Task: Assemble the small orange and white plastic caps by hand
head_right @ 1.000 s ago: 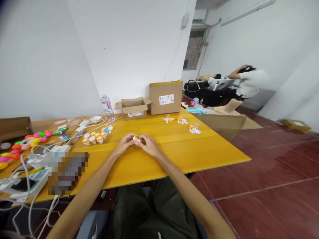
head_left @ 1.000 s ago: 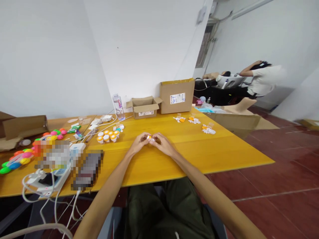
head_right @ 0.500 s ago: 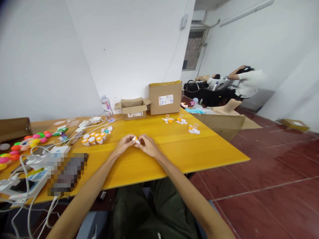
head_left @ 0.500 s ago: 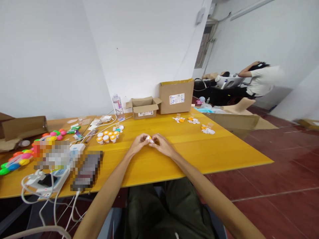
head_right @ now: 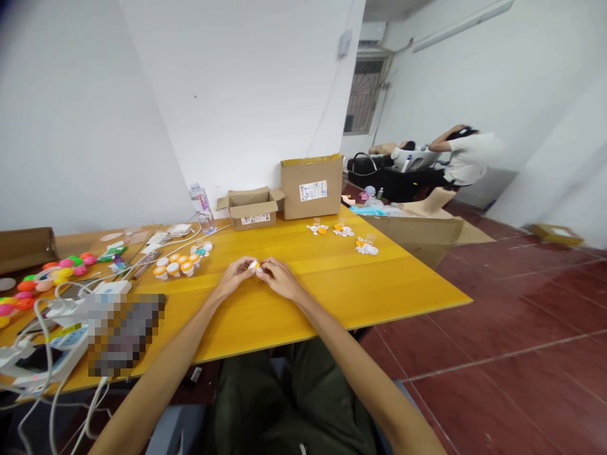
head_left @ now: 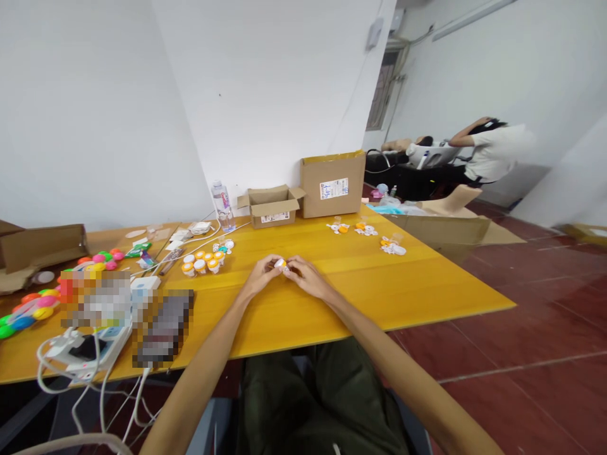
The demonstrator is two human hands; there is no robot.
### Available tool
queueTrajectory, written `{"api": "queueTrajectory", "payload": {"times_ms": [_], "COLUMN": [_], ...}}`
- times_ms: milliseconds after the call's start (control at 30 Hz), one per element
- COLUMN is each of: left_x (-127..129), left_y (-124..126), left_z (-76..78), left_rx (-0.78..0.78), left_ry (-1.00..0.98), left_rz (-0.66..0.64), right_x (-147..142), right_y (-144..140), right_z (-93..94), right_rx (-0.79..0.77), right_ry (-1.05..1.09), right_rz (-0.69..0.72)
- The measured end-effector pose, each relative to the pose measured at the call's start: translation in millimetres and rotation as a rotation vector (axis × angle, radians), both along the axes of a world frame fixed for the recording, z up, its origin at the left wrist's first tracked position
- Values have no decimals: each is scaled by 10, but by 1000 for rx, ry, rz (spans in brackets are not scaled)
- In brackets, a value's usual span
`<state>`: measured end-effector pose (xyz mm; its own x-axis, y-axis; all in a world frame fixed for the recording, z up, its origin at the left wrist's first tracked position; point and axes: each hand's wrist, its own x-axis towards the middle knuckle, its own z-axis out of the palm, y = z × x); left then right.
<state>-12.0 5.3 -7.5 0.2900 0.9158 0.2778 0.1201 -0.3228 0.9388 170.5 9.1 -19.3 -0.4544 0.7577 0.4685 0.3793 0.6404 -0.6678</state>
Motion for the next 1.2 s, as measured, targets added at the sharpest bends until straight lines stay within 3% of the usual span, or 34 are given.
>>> {"api": "queueTrajectory", "payload": {"times_ms": [233, 467, 1100, 1200], "left_x": [10, -3, 2, 6], "left_y": [-3, 2, -14, -31], "left_z": [14, 11, 26, 39], "left_rx": [-7, 16, 63, 75], "left_ry": [7, 36, 96, 113], "left_rz": [-10, 14, 17, 4], "right_x": [-5, -9, -12, -8], "right_y": [15, 18, 71, 86], "right_z": [-23, -4, -90, -96], "right_rx": [-19, -8, -34, -34], "right_ry": [17, 19, -8, 11], "right_rz": [-46, 39, -46, 2]}}
